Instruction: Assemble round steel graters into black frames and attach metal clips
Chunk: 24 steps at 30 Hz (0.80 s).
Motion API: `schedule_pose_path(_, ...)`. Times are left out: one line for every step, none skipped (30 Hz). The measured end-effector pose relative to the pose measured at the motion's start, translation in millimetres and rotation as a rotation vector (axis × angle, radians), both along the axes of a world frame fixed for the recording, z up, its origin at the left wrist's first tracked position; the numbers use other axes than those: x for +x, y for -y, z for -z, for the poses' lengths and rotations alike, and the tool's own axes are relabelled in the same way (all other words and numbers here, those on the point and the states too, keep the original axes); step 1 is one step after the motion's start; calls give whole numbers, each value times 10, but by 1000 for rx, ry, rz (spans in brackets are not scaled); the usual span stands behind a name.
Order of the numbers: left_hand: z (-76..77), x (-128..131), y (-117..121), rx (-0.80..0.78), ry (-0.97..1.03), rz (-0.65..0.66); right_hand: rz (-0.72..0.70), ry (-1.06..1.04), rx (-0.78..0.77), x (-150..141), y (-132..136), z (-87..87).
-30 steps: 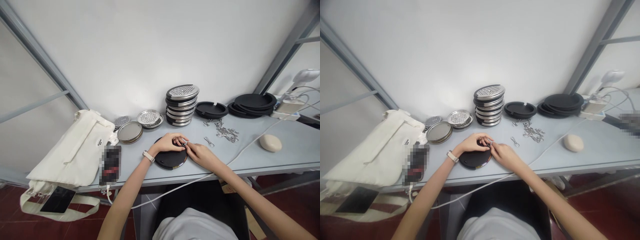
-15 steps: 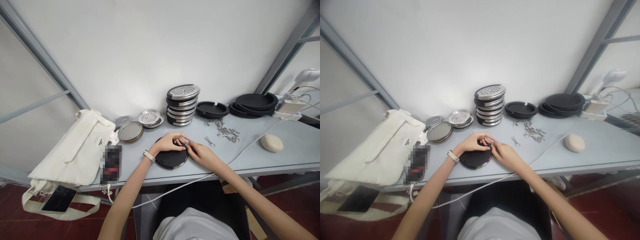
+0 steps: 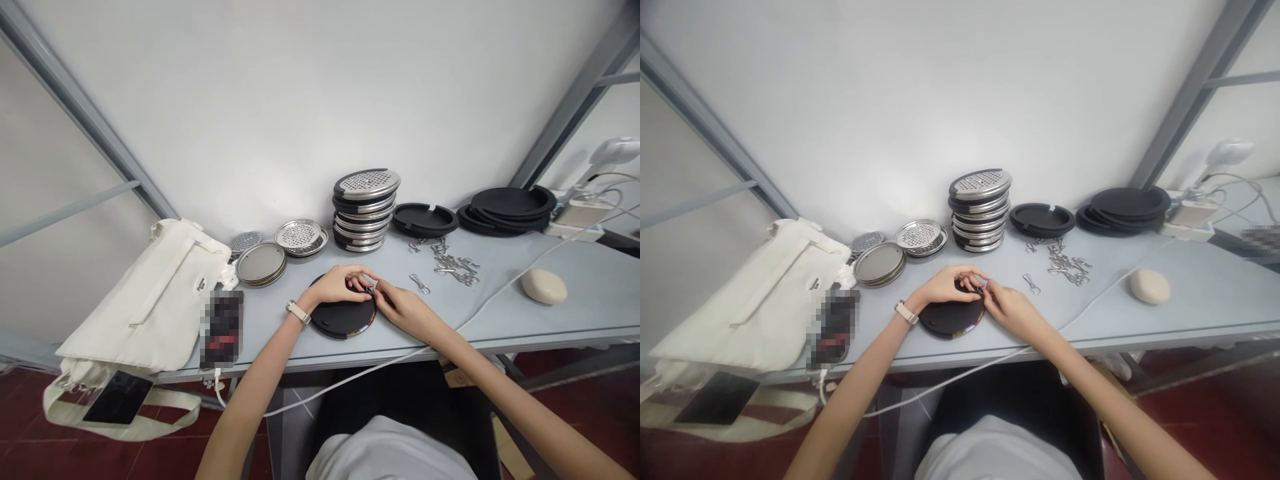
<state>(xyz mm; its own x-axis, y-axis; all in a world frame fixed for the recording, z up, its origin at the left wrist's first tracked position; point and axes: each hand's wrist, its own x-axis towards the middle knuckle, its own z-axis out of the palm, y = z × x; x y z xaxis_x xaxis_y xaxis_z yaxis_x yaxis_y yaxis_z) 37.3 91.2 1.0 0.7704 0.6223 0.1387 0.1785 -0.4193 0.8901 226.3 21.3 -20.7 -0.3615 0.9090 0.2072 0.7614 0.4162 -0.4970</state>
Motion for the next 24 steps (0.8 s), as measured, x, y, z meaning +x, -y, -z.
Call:
schedule_pose_path(-3,0,1,3,-4,1,-2,-5,-3,1,0,-3)
schedule_pose_path(-7,0,2,6,-9,0,-3,-10,-4,2,-1,-5)
schedule_pose_path(-12,-1,2,8,-16,-2,-4,-15,-5,3,-2,-6)
schedule_pose_path(-16,0,3,10,-22,-2,-3,-18,-6,4,-3,-6)
schedule_pose_path(-19,0,4,10,-26,-2,-1,-21,-5,4,-5,-4)
schedule_pose_path(-22,0,5,9,-27,-2,4,-22,-4,5,-6,-2)
schedule_pose_path(-24,0,6,9,-26,-1,9,-22,-3,6,-8,1)
schedule_pose_path(-26,0,8,10,-25,0,13,-22,-4,6,-9,4)
schedule_pose_path(-27,0,10,13,-23,0,17,-20,-4,7,-11,8)
schedule_pose_path(-28,0,12,17,-20,-3,20,-18,-3,8,-13,12)
schedule_pose_path(-29,-1,15,22,-18,-6,22,-15,-2,7,-16,16)
schedule_pose_path(-29,-1,18,28,-17,-8,20,-11,-1,5,-19,22)
schedule_pose_path(-30,-1,20,34,-16,-10,20,-9,2,1,-22,27)
schedule_pose_path(-30,-1,21,37,-15,-13,21,-5,9,-5,-24,31)
schedule_pose_path(-30,0,22,40,-15,-16,22,3,15,-13,-25,35)
schedule_pose_path(-28,2,21,42,-16,-17,23,14,21,-21,-24,38)
schedule_pose_path(-26,4,18,43,-15,-17,25,28,27,-29,-23,40)
schedule_pose_path(-23,7,15,44,-14,-18,26,42,33,-37,-21,40)
schedule_pose_path(-20,9,11,46,-13,-18,24,55,37,-42,-18,39)
schedule_pose_path(-16,12,7,48,-13,-19,18,63,40,-44,-16,37)
schedule_pose_path(-12,14,3,49,-15,-21,12,66,43,-44,-15,34)
schedule_pose_path(-8,15,0,50,-18,-23,6,65,46,-41,-15,32)
schedule_pose_path(-5,15,-3,50,-21,-23,-1,63,50,-37,-16,30)
schedule_pose_path(-2,14,-5,49,-24,-23,-6,62,54,-32,-18,29)
